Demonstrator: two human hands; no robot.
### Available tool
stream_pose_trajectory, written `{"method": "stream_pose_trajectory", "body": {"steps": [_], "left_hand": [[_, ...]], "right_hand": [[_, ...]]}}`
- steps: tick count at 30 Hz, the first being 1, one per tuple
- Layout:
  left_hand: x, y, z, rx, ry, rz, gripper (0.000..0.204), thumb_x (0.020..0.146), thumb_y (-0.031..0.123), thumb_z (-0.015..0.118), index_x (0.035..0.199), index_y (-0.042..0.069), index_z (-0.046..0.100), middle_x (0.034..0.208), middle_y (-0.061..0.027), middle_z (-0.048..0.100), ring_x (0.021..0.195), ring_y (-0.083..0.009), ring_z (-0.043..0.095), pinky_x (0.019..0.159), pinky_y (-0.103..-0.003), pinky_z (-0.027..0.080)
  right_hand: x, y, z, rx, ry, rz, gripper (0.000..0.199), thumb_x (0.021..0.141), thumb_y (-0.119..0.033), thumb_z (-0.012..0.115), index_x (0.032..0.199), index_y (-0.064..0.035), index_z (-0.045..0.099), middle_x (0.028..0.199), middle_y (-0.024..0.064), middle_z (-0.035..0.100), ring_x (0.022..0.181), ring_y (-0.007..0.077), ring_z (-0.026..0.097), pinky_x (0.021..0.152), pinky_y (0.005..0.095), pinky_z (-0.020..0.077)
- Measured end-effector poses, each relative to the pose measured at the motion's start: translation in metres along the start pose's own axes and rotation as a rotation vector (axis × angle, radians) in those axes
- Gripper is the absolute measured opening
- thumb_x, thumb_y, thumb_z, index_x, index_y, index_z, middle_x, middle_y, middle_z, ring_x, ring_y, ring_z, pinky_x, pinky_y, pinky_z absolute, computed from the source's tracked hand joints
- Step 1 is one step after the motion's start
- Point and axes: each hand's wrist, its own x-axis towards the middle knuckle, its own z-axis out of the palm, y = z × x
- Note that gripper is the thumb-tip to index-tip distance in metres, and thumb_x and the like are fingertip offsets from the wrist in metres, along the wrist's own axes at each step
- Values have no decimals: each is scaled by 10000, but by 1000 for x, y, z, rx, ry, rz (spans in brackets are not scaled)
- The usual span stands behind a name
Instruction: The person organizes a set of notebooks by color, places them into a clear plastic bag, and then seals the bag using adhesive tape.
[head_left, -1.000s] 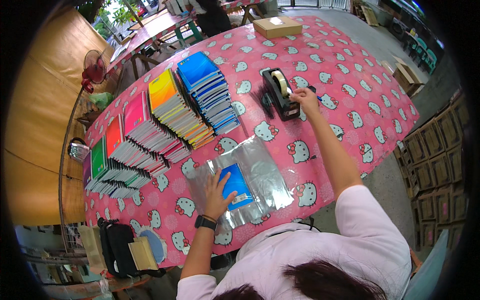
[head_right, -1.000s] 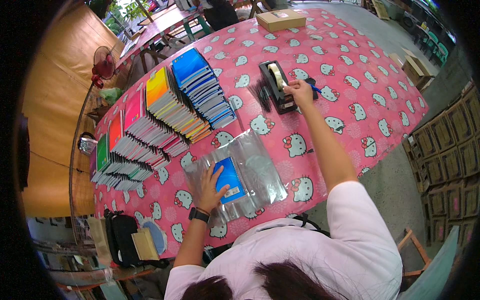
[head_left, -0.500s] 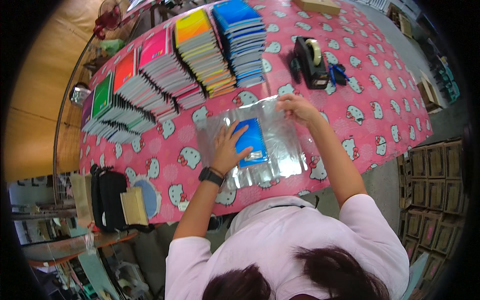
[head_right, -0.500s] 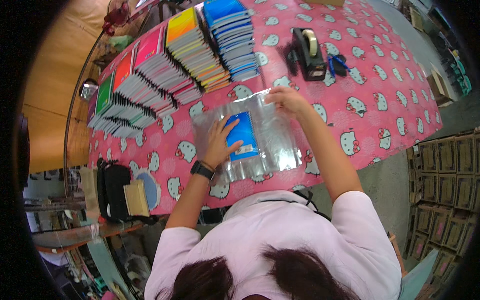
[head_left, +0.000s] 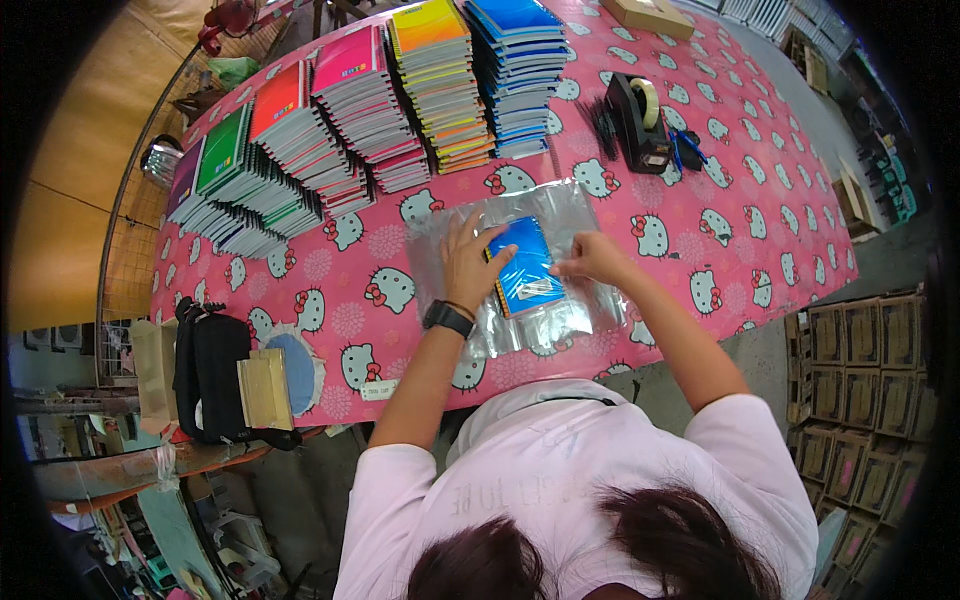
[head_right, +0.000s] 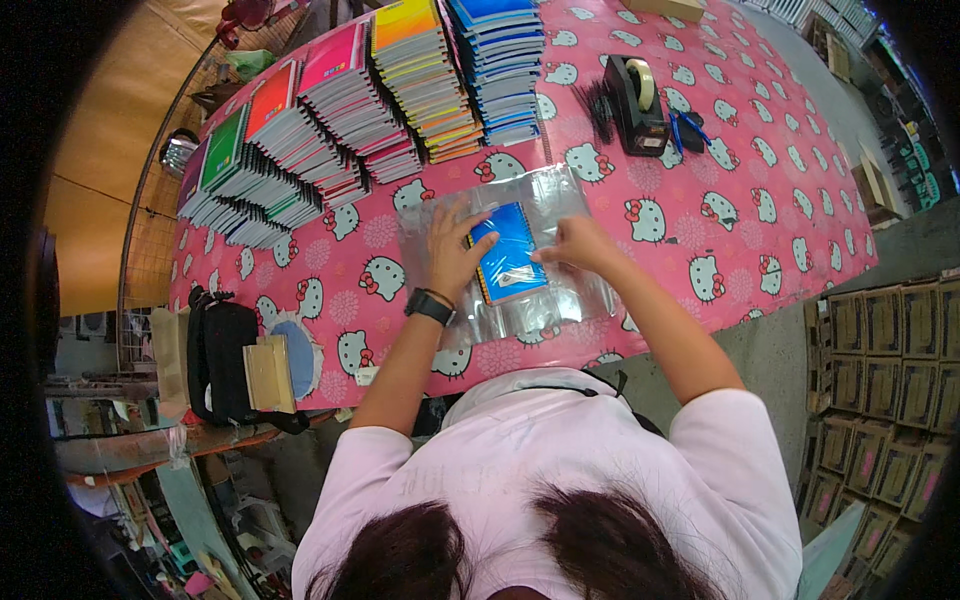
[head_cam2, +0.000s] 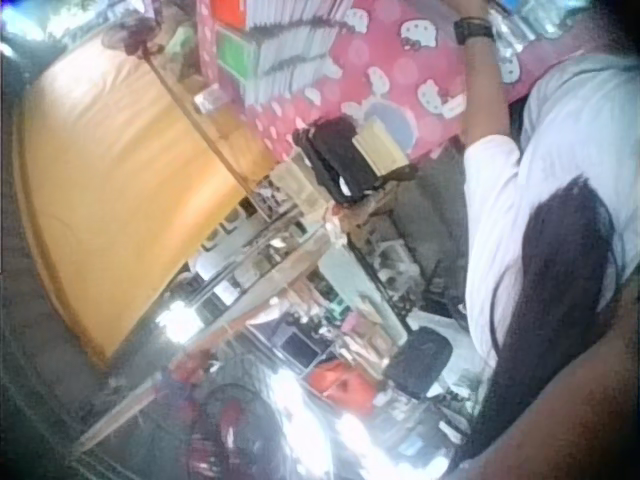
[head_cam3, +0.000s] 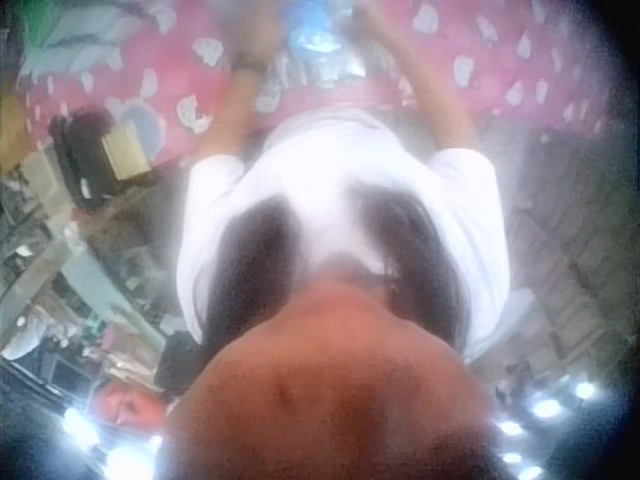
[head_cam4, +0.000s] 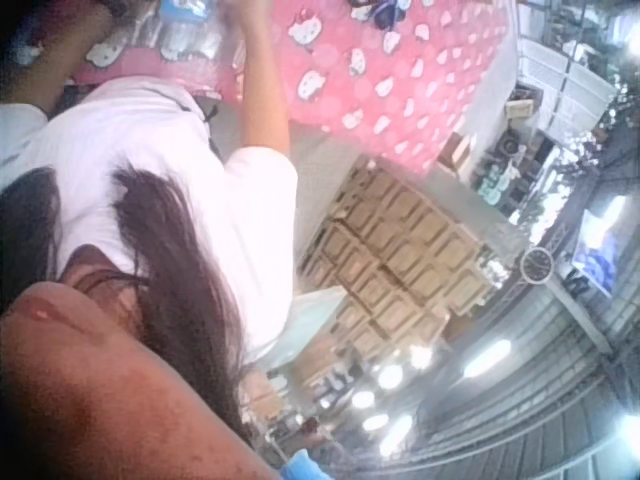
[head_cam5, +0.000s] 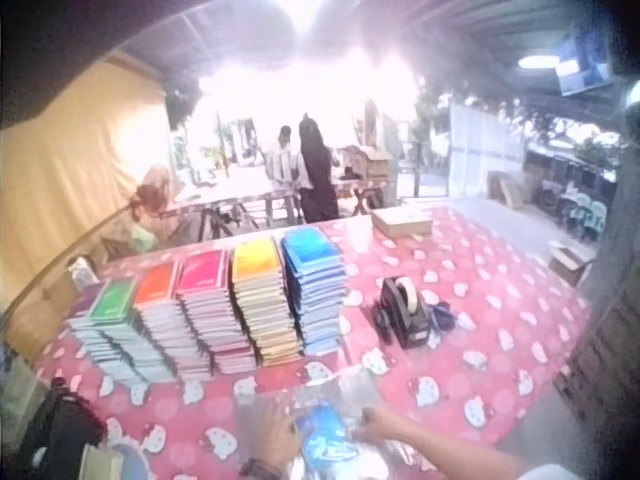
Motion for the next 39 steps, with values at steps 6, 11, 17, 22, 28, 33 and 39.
{"method": "stream_pose_trajectory", "body": {"steps": [6, 11, 17, 22, 28, 33, 39], "left_hand": [[-57, -12, 18, -536, 266, -317, 507, 809, 43, 489, 1306, 6, 397, 1269, -203, 447, 1169, -305, 434, 970, -357, 356], [-65, 26, -31, -1156, -90, -388, 537, 782, -41, 438, 1314, 15, 395, 1198, -112, 512, 992, -209, 556, 856, -296, 453], [-27, 23, -23, -444, 107, 65, 755, 596, 74, 792, 1246, 1, 414, 1116, -140, 545, 1033, -264, 533, 921, -329, 403], [-21, 52, -51, -613, -58, 17, 699, 604, 57, 791, 1206, 2, 439, 1046, -106, 582, 1027, -203, 537, 908, -308, 409], [-38, 38, -51, -575, 117, 96, 766, 593, 171, 810, 1244, 60, 422, 1293, -158, 414, 1246, -288, 337, 1026, -408, 289], [-40, 56, -88, 69, 149, 447, 646, 626, 190, 788, 1181, 85, 474, 1304, -133, 399, 1250, -328, 303, 1031, -441, 266], [-44, 50, -83, -346, 347, 311, 346, 690, 135, 678, 1024, 96, 596, 1265, -93, 459, 1226, -362, 312, 1004, -480, 261]], "right_hand": [[-31, 17, 50, 860, -2, -131, 446, 801, -6, 586, 1221, -50, 443, 790, 82, 582, 564, 112, 510, 439, 242, 392], [-54, -11, 24, 604, 46, -509, 727, 708, 70, 605, 1355, -115, 331, 1009, 92, 512, 778, 137, 496, 634, 246, 433], [-22, -41, 11, 544, 302, -695, 817, 599, 7, 750, 1318, -60, 368, 1154, 91, 492, 1015, 190, 507, 870, 317, 424], [-48, -53, -3, 498, 306, -525, 858, 545, -65, 817, 1282, -20, 380, 1201, 122, 504, 1100, 224, 495, 933, 330, 399], [-52, -22, 11, 397, 377, -573, 720, 614, -98, 767, 1246, -83, 424, 1232, 94, 462, 1140, 227, 438, 935, 356, 361], [-72, -31, -14, 154, 340, -834, 465, 593, -16, 644, 1049, -82, 580, 1184, 82, 533, 1111, 276, 443, 963, 395, 344], [-57, -32, -12, 147, 198, -875, 574, 529, 34, 525, 1077, -115, 609, 1268, 20, 512, 1186, 335, 367, 1015, 434, 303]]}}
